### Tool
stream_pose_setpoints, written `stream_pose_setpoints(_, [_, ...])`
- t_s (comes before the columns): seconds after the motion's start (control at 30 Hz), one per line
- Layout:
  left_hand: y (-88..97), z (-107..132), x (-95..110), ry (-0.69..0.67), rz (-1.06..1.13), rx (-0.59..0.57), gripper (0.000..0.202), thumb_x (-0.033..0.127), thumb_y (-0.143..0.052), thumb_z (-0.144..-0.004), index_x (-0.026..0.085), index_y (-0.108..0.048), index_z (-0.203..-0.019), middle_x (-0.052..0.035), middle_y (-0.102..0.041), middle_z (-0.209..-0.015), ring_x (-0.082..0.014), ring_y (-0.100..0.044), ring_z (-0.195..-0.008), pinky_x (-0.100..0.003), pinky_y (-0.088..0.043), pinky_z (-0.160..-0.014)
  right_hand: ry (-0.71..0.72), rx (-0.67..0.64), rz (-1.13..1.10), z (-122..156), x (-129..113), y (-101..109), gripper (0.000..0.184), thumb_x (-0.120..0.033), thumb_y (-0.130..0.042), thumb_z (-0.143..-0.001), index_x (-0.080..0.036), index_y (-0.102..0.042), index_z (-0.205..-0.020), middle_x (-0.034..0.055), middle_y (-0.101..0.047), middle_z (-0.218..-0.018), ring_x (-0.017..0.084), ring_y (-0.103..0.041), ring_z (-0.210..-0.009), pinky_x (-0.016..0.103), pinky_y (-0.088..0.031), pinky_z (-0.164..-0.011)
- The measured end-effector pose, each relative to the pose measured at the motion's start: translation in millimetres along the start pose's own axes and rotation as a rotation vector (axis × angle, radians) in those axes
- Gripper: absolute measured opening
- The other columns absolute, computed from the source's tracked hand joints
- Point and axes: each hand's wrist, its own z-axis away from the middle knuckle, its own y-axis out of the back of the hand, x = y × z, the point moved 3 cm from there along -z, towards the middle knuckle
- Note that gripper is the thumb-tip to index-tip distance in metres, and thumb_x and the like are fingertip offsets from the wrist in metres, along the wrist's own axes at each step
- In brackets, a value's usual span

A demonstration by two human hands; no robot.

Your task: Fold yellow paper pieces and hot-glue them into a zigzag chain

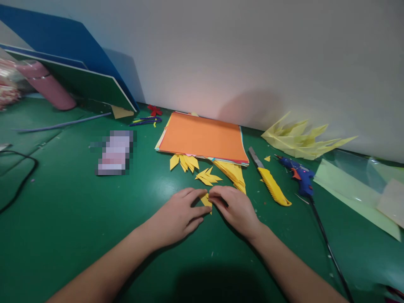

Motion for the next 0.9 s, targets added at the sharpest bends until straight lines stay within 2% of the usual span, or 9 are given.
stream_pose_setpoints(0.17, [0.8,0.0,1.3,0.007,0.001,-0.013,0.029,0.020,-0.048,-0.091,0.022,-0.062,-0.115,-0.0123,-0.047,-0.130,-0.0274,-0.048,-0.115,-0.047,-0.044,-0.095,-0.006,0.005,0.011,-0.3,-1.1,0.0,0.010,-0.016,-0.051,-0.089,-0.021,-0.059,-0.086,0.0028,-0.067,-0.078,0.020,-0.062,-0.073,0.029,-0.045,-0.064])
stream_pose_setpoints(0.27, [1.7,-0.1,0.9,0.022,0.013,-0.005,0.029,0.019,-0.048,-0.091,0.023,-0.062,-0.116,-0.0127,-0.044,-0.133,-0.0278,-0.047,-0.117,-0.047,-0.044,-0.096,-0.058,0.072,-0.037,-0.1,1.8,-0.1,0.007,-0.017,-0.053,-0.087,-0.021,-0.059,-0.087,0.0028,-0.067,-0.078,0.019,-0.062,-0.072,0.029,-0.047,-0.065])
stream_pose_setpoints(0.37, [1.8,-0.2,0.6,0.017,0.021,0.002,0.029,0.019,-0.048,-0.091,0.023,-0.062,-0.116,-0.0122,-0.048,-0.126,-0.0272,-0.048,-0.115,-0.046,-0.045,-0.094,-0.117,0.136,-0.090,0.3,6.1,-0.9,0.009,-0.018,-0.055,-0.085,-0.021,-0.059,-0.093,0.0026,-0.067,-0.076,0.019,-0.062,-0.070,0.030,-0.048,-0.064])
stream_pose_setpoints(0.43, [1.5,-0.4,0.7,0.006,0.021,0.004,0.029,0.020,-0.048,-0.091,0.023,-0.062,-0.116,-0.0114,-0.051,-0.121,-0.0265,-0.049,-0.113,-0.045,-0.046,-0.093,-0.134,0.134,-0.099,0.2,7.2,-2.2,0.011,-0.019,-0.055,-0.085,-0.021,-0.059,-0.095,0.0024,-0.066,-0.074,0.019,-0.062,-0.070,0.030,-0.049,-0.063])
stream_pose_setpoints(0.73, [1.2,-0.7,0.9,0.008,-0.002,0.024,0.028,0.020,-0.047,-0.091,0.023,-0.063,-0.113,-0.0109,-0.053,-0.121,-0.0264,-0.049,-0.112,-0.045,-0.047,-0.092,-0.044,0.112,0.046,0.7,-1.2,-3.9,0.015,-0.019,-0.047,-0.089,-0.021,-0.059,-0.096,0.0062,-0.068,-0.081,0.023,-0.063,-0.080,0.033,-0.050,-0.070])
stream_pose_setpoints(0.9, [1.2,-1.3,0.6,-0.004,0.002,0.023,0.028,0.020,-0.047,-0.091,0.023,-0.063,-0.113,-0.0108,-0.053,-0.123,-0.0267,-0.049,-0.111,-0.045,-0.047,-0.092,-0.103,0.146,-0.011,2.0,1.0,-4.5,0.011,-0.020,-0.049,-0.087,-0.021,-0.058,-0.094,0.0041,-0.067,-0.080,0.021,-0.063,-0.074,0.032,-0.049,-0.067])
